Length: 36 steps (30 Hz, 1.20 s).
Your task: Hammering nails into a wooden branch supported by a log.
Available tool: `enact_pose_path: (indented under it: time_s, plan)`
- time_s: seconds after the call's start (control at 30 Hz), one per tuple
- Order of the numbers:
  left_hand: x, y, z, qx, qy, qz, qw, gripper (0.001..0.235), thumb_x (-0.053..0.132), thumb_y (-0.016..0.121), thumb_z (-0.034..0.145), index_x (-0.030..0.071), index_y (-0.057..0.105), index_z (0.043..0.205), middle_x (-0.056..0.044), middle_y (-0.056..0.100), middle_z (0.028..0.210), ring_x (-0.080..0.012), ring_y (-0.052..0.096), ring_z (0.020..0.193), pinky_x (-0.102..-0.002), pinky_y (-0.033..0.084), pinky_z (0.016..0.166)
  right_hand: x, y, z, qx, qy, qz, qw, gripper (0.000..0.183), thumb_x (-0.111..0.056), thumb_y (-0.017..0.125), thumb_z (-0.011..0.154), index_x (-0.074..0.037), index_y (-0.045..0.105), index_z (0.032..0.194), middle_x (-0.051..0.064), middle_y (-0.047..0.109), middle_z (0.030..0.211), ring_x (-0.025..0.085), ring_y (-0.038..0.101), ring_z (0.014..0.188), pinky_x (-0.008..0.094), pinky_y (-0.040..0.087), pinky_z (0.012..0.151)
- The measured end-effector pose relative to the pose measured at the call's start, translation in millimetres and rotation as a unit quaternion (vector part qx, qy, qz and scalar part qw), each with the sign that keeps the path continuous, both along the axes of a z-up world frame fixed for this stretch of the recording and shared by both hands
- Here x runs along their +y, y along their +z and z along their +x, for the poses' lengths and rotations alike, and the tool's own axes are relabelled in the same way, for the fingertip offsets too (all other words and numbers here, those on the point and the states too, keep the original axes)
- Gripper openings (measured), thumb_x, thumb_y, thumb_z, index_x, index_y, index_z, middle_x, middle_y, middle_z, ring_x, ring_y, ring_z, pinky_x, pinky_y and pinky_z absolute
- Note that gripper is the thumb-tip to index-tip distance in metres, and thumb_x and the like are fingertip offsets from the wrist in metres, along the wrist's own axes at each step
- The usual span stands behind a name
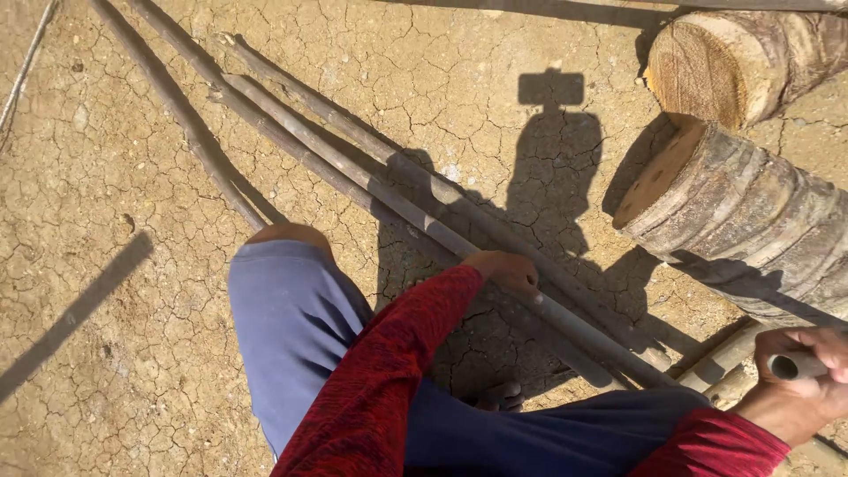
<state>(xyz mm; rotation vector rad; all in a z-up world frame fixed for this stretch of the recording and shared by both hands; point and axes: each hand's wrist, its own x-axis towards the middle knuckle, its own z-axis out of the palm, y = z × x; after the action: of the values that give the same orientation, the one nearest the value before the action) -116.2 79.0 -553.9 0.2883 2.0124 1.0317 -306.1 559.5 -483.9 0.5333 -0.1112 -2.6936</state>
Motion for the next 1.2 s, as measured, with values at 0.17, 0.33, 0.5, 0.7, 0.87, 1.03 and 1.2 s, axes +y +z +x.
enact_pose_path:
  time_s: [0.17,0.33,0.5,0.7,0.87,1.03,1.2]
  plan:
    - [-61.8,-130.6,26.0,0.386,-0.292,-0.261,0.835,0.020,0.021,0.064,0.099,0.008,0.077,0.093,-0.012,0.078,0.102,-0.0342,0.075,0.096,-0.047,0.059,0.081,-70.1,48.5,19.3,-0.032,-0.086,-0.016,0.996,0.051,-0.028,0.046,0.118,-0.016,0.041,0.069,0.000,0.043,0.050,0.013,0.044,0.039,0.028,0.048,0.047]
    - [-133.3,52.4,-67.8,0.057,0.209,-0.265,0.940,0.030,0.029,0.066,0.093,0.010,0.071,0.117,-0.016,0.073,0.117,-0.0328,0.070,0.108,-0.047,0.055,0.093,-91.4,73.1,36.3,-0.044,-0.132,-0.034,0.990,0.051,-0.023,0.048,0.115,-0.016,0.041,0.065,0.001,0.044,0.051,0.014,0.045,0.041,0.029,0.048,0.047]
    - [-183.4,124.3,-184.2,0.139,0.087,-0.350,0.922,0.037,0.024,0.066,0.094,0.014,0.067,0.129,-0.016,0.067,0.129,-0.0341,0.066,0.116,-0.047,0.053,0.098,-99.7,97.1,51.8,-0.053,-0.146,-0.011,0.988,0.048,-0.019,0.049,0.112,-0.016,0.041,0.065,0.000,0.045,0.052,0.014,0.045,0.041,0.029,0.048,0.047]
    - [-209.7,135.8,-283.3,0.291,0.095,-0.363,0.880,0.034,0.024,0.070,0.096,0.009,0.066,0.126,-0.017,0.066,0.127,-0.0355,0.062,0.120,-0.049,0.052,0.098,-108.9,142.3,103.3,0.008,-0.141,0.014,0.990,0.039,-0.012,0.050,0.114,-0.013,0.045,0.075,0.000,0.048,0.060,0.013,0.049,0.045,0.026,0.048,0.048]
    - [-211.5,37.2,-340.7,0.560,0.296,-0.272,0.724,0.069,0.009,0.083,0.072,0.000,0.057,0.136,-0.022,0.057,0.128,-0.0394,0.051,0.123,-0.054,0.032,0.102,-102.7,184.5,176.8,0.031,-0.157,0.138,0.977,0.026,-0.007,0.050,0.114,-0.009,0.049,0.089,-0.002,0.049,0.063,0.010,0.050,0.048,0.023,0.047,0.049]
    - [-237.1,19.4,-349.7,0.552,0.261,-0.291,0.737,0.036,0.006,0.081,0.089,0.007,0.065,0.121,-0.009,0.058,0.120,-0.0328,0.056,0.122,-0.057,0.032,0.117,-90.1,196.0,232.7,0.019,-0.217,0.185,0.958,0.032,-0.006,0.050,0.114,-0.010,0.046,0.083,-0.004,0.047,0.059,0.009,0.049,0.050,0.023,0.047,0.054]
    - [-220.7,123.6,-320.4,0.427,0.150,-0.247,0.857,0.051,0.020,0.087,0.084,0.002,0.063,0.126,-0.024,0.055,0.120,-0.0459,0.062,0.103,-0.057,0.049,0.088,-80.3,186.8,235.4,0.023,-0.297,0.182,0.937,0.039,-0.007,0.050,0.115,-0.012,0.045,0.078,-0.005,0.047,0.060,0.008,0.048,0.049,0.023,0.047,0.054]
